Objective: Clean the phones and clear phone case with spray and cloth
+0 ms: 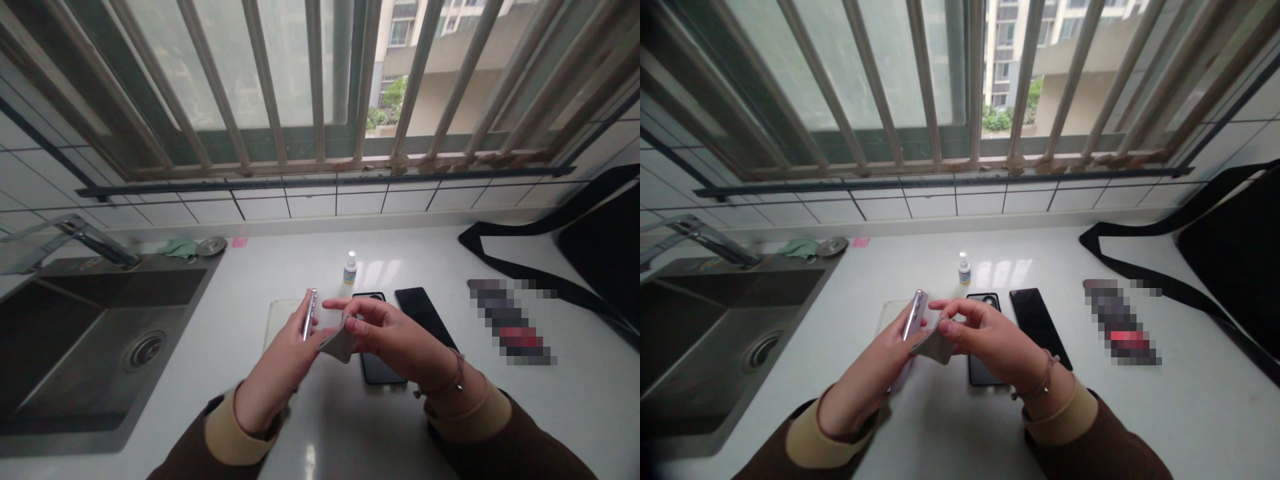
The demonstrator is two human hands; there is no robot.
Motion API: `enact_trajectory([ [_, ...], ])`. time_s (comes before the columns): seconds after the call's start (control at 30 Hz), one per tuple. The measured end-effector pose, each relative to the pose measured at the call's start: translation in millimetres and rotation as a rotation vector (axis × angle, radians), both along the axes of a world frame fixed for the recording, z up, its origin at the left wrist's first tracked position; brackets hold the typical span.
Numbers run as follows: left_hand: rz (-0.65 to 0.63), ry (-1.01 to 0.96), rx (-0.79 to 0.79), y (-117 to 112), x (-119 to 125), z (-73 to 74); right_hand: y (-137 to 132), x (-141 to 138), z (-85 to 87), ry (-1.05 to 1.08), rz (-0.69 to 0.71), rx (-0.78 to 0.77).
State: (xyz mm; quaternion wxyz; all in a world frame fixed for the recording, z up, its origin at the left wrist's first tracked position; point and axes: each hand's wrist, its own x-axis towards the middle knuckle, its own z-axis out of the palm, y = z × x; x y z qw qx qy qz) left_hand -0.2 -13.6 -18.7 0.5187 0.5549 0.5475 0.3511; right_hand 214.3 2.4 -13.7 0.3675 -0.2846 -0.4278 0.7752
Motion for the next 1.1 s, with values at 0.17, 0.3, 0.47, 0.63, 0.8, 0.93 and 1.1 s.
enact_trajectory([
  [0.17, -0.041, 0.268, 0.047, -5, 6, 0.2, 1, -2, -5.0, -0.189, -0.042, -0.024],
  [0.3, -0.075, 0.36, 0.113, -9, 10, 1.0, 2, -3, -3.2, -0.27, -0.094, -0.011],
  [0.47, -0.087, 0.418, 0.107, -9, 8, -5.5, 8, -8, -5.4, -0.568, -0.191, 0.188],
  [0.63, -0.085, 0.471, 0.179, 0, -4, -5.3, 20, -11, -11.0, -0.723, -0.212, 0.237],
  [0.8, 0.123, 0.909, 0.481, 14, -21, -1.5, 30, -18, -5.5, -0.921, -0.152, 0.289],
  [0.93, 0.123, 1.162, 0.386, 13, -23, -3.7, 39, -28, -0.9, -1.002, -0.101, 0.316],
  [1.1, 0.04, 1.227, 0.299, 11, -23, -7.7, 49, -40, 3.3, -1.104, -0.047, 0.364],
])
